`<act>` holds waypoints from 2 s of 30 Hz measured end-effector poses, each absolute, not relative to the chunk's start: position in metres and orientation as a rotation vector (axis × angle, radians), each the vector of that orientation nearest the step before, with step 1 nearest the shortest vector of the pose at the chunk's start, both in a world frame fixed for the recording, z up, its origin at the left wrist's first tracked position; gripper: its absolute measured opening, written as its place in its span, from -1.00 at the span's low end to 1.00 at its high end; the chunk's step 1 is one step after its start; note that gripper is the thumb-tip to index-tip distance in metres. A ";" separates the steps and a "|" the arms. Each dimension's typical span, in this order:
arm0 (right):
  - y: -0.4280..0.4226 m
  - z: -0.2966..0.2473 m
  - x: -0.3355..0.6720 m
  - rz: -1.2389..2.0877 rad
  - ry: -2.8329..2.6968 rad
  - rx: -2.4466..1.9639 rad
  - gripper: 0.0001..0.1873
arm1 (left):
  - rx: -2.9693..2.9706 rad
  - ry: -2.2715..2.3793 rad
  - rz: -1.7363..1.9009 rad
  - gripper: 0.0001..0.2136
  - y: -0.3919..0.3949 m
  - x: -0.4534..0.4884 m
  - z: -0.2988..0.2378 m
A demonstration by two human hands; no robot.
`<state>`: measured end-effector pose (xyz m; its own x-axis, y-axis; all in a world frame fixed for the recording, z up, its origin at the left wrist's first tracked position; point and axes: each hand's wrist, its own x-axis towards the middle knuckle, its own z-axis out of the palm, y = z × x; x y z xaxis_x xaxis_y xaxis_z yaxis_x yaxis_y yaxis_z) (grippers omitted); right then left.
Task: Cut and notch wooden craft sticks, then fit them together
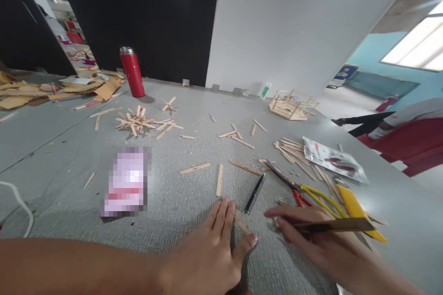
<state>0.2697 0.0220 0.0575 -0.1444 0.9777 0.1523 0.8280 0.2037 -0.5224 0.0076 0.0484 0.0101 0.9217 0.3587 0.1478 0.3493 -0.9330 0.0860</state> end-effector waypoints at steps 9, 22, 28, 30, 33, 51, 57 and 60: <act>0.027 0.041 0.224 0.857 -1.924 -1.498 -0.67 | 3.170 0.538 0.346 -0.29 0.049 0.009 0.010; 0.031 0.010 0.220 0.789 -1.762 -1.618 -0.51 | 3.229 0.524 0.336 -0.25 0.052 0.013 0.010; 0.031 0.007 0.222 0.723 -1.834 -1.624 -0.53 | 3.224 0.526 0.320 -0.29 0.052 0.011 0.013; 0.030 0.006 0.223 0.691 -1.864 -1.612 -0.53 | 3.224 0.536 0.353 -0.28 0.051 0.010 0.012; 0.029 0.005 0.221 0.645 -1.920 -1.569 -0.54 | 3.213 0.547 0.368 -0.26 0.051 0.010 0.010; 0.025 0.010 0.222 0.517 -2.044 -1.463 -0.61 | 3.252 0.547 0.352 -0.29 0.049 0.012 0.016; 0.025 0.009 0.223 0.509 -2.036 -1.464 -0.61 | 3.208 0.574 0.362 -0.27 0.050 0.013 0.012; 0.023 0.006 0.225 0.514 -2.030 -1.473 -0.61 | 3.206 0.552 0.362 -0.28 0.049 0.012 0.011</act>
